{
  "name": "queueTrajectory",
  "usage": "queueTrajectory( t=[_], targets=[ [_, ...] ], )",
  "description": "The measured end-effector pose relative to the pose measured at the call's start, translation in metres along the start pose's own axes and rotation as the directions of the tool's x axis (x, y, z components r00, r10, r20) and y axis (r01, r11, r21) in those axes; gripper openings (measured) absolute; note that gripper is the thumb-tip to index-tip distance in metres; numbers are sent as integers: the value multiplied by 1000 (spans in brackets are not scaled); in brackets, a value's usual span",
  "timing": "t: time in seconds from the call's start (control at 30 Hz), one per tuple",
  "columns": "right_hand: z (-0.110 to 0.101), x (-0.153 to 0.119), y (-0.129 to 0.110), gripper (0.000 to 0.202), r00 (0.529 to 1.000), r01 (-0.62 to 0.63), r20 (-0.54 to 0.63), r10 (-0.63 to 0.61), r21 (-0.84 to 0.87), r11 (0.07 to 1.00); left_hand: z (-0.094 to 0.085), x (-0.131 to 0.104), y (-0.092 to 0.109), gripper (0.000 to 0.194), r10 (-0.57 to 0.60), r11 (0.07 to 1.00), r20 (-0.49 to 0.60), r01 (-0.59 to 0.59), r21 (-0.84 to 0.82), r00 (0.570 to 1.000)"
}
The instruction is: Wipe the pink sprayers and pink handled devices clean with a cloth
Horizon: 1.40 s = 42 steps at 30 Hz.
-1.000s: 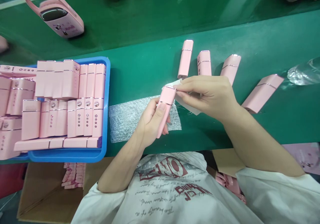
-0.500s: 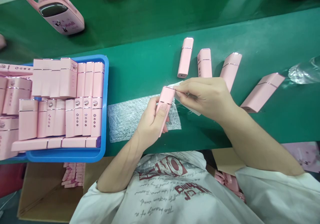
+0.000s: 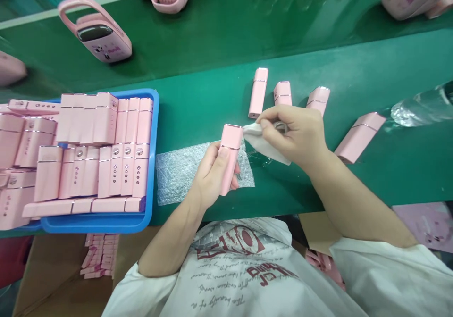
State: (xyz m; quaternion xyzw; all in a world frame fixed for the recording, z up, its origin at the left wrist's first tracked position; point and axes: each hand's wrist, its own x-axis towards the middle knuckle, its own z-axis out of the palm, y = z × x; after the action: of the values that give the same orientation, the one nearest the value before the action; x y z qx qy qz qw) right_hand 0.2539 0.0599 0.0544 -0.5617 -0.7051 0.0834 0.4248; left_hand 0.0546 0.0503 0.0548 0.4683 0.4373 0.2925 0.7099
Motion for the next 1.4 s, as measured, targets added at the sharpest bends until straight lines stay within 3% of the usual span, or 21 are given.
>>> queueTrajectory(
  t=[0.1, 0.33, 0.4, 0.57, 0.67, 0.73, 0.83, 0.9, 0.97, 1.03, 1.1, 1.2, 1.23, 1.27, 1.3, 1.33, 1.37, 1.4],
  targets=[
    [-4, 4, 5, 29, 995, -102, 23, 100, 61, 993, -1, 0, 0, 39, -7, 989, -1, 6, -145, 1000],
    [-9, 8, -1, 28, 911, -265, 367, 188, 172, 949, -3, 0, 3, 41, 14, 948, -1, -13, -319, 1000],
    [-13, 9, -9, 28, 893, -262, 408, 189, 132, 956, -2, 0, 6, 49, 37, 944, -9, -38, -327, 999],
    [-24, 6, -32, 51, 885, -175, 429, 181, -53, 983, -2, -1, 6, 61, 27, 939, 20, -18, -343, 999],
    [-36, -2, -35, 41, 870, -201, 445, 212, -74, 977, -4, 0, 3, 64, -14, 934, 95, 47, -354, 995],
    [-47, -7, -31, 42, 826, -277, 483, 290, -100, 956, -6, 1, 2, 62, -27, 931, 127, 71, -359, 992],
    [-66, -13, -23, 65, 684, -351, 604, 410, -220, 910, -6, 0, 4, 59, -39, 926, 128, 84, -368, 991],
    [-79, -17, -20, 56, 585, -330, 667, 461, -324, 887, -5, -1, 7, 57, -53, 925, 125, 96, -369, 991],
    [-91, -20, -21, 42, 545, -304, 674, 498, -395, 867, -4, -3, 9, 55, -59, 922, 122, 101, -373, 991],
    [-108, -24, -21, 35, 604, -302, 612, 510, -417, 857, -4, -4, 11, 52, -44, 922, 124, 88, -378, 991],
    [-135, -30, -16, 32, 733, -325, 457, 504, -416, 849, -5, -5, 12, 49, -15, 923, 121, 61, -380, 992],
    [-203, -35, 8, 25, 913, -350, 81, 400, -351, 869, -5, -6, 12, 45, -4, 929, 142, 57, -366, 990],
    [-232, -34, 19, 20, 954, -298, -54, 296, -306, 904, -5, -7, 12, 44, -6, 930, 140, 57, -363, 990],
    [-260, -30, 31, 16, 960, -219, -236, 148, -312, 924, -5, -7, 12, 43, -8, 931, 133, 56, -361, 991],
    [-287, -24, 44, 10, 916, -101, -398, -55, -360, 927, -4, -8, 12, 43, -10, 932, 123, 54, -359, 992],
    [-310, -16, 55, 14, 825, -13, -510, -243, -447, 894, -4, -8, 12, 42, -8, 932, 111, 47, -360, 994],
    [-327, -8, 65, 22, 683, 28, -595, -424, -559, 829, -3, -9, 12, 41, -7, 932, 104, 44, -359, 995],
    [-337, 1, 74, 30, 566, 29, -603, -562, -667, 744, -3, -9, 12, 41, -8, 933, 104, 45, -357, 995]
  ],
)
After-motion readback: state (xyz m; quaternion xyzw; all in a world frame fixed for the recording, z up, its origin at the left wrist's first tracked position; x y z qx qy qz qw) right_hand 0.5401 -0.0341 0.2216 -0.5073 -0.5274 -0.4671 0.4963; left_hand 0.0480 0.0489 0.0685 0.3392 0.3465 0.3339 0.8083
